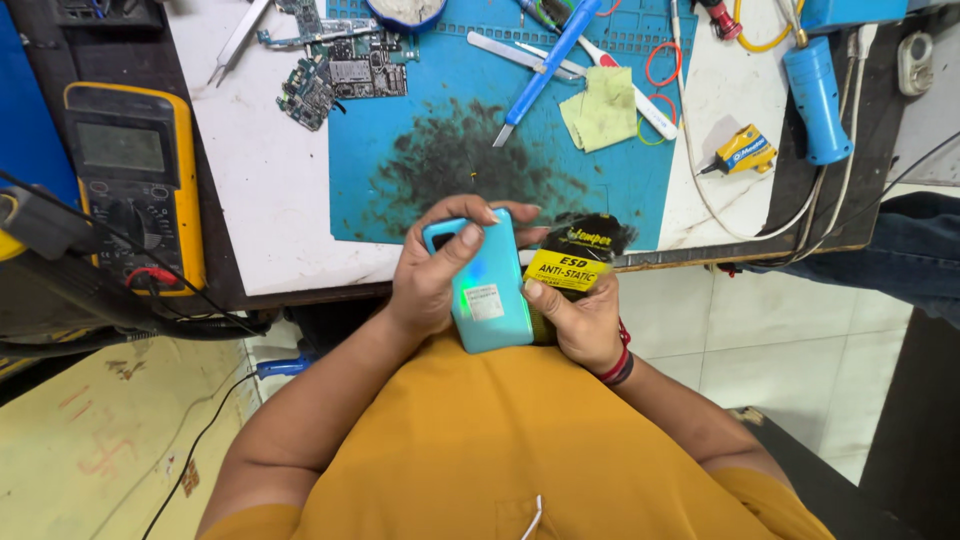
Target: The person picks up a turquoise smartphone, brushes its back and edges with an anti-static brush, then pries off the back cover and sets it beside a black phone. They work on the exposed internals, using a red-handled tool and a blue electric screwdriver on the components inside the opened phone.
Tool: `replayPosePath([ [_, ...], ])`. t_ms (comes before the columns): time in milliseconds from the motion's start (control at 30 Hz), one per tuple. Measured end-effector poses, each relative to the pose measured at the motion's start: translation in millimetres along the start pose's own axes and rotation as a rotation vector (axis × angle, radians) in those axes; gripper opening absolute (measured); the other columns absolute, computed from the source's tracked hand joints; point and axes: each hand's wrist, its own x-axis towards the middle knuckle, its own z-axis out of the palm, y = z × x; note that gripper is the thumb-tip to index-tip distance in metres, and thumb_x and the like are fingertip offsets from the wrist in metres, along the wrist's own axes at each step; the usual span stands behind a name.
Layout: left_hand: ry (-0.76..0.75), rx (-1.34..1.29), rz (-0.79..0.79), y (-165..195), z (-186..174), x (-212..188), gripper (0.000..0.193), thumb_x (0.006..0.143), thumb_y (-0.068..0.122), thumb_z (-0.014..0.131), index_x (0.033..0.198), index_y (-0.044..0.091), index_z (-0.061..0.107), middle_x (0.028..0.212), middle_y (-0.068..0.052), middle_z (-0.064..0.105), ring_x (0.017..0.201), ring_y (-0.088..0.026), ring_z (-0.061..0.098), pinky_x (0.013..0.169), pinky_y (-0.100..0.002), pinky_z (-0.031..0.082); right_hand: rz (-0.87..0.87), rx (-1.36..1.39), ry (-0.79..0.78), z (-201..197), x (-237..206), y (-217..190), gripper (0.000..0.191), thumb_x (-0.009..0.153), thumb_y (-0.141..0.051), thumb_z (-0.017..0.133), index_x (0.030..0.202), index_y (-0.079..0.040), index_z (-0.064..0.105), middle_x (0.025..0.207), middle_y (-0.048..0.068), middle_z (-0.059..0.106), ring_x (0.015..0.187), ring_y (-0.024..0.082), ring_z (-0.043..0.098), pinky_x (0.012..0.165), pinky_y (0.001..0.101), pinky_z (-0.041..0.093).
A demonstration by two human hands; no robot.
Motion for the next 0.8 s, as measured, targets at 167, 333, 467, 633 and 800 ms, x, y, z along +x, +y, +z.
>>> replayPosePath([
  [167,0.000,0.116,-0.051,-5,1,1,0.018,0.108,0.018,0.063,0.119,0.004,0.065,0.142,-0.026,0.062,0.125,-0.027,0.065,0.110,-0.042,0.052,-0.074,0.016,0.070,9,9,-16,0.038,0.093,-0.010,0.078,0.127,-0.002,0.064,0.116,0.006,0.073,0.107,0.014,0.069,0.096,0.0299,0.057],
  [333,0.022,0.147,-0.115,-7,4,2,0.019,0.105,0.018,0.065,0.117,0.003,0.066,0.140,-0.025,0.064,0.121,-0.021,0.065,0.105,-0.035,0.052,-0.061,-0.028,0.025,8,21,-34,0.028,0.097,-0.011,0.076,0.120,0.003,0.071,0.113,0.010,0.076,0.098,0.014,0.070,0.089,0.0292,0.056],
  [467,0.023,0.170,-0.118,-9,2,3,0.019,0.105,0.018,0.064,0.116,0.003,0.067,0.140,-0.022,0.065,0.118,-0.020,0.065,0.104,-0.034,0.052,-0.089,-0.084,0.031,6,24,-38,0.026,0.098,-0.012,0.077,0.118,0.004,0.071,0.109,0.010,0.076,0.096,0.013,0.070,0.088,0.0283,0.056],
  [633,0.030,0.228,-0.128,-15,2,1,0.019,0.107,0.016,0.065,0.118,0.001,0.068,0.110,-0.008,0.069,0.097,-0.012,0.064,0.089,-0.028,0.053,-0.079,-0.092,0.022,-1,27,-43,0.019,0.098,-0.011,0.075,0.112,0.003,0.072,0.107,0.011,0.078,0.095,0.014,0.072,0.087,0.0290,0.058],
  [800,0.039,0.194,-0.159,-17,2,-1,0.018,0.104,0.017,0.065,0.114,0.003,0.067,0.101,-0.003,0.069,0.089,-0.008,0.065,0.082,-0.025,0.053,-0.107,-0.155,0.010,-3,31,-47,0.017,0.099,-0.010,0.076,0.110,0.003,0.073,0.104,0.011,0.077,0.094,0.015,0.073,0.087,0.0295,0.058],
])
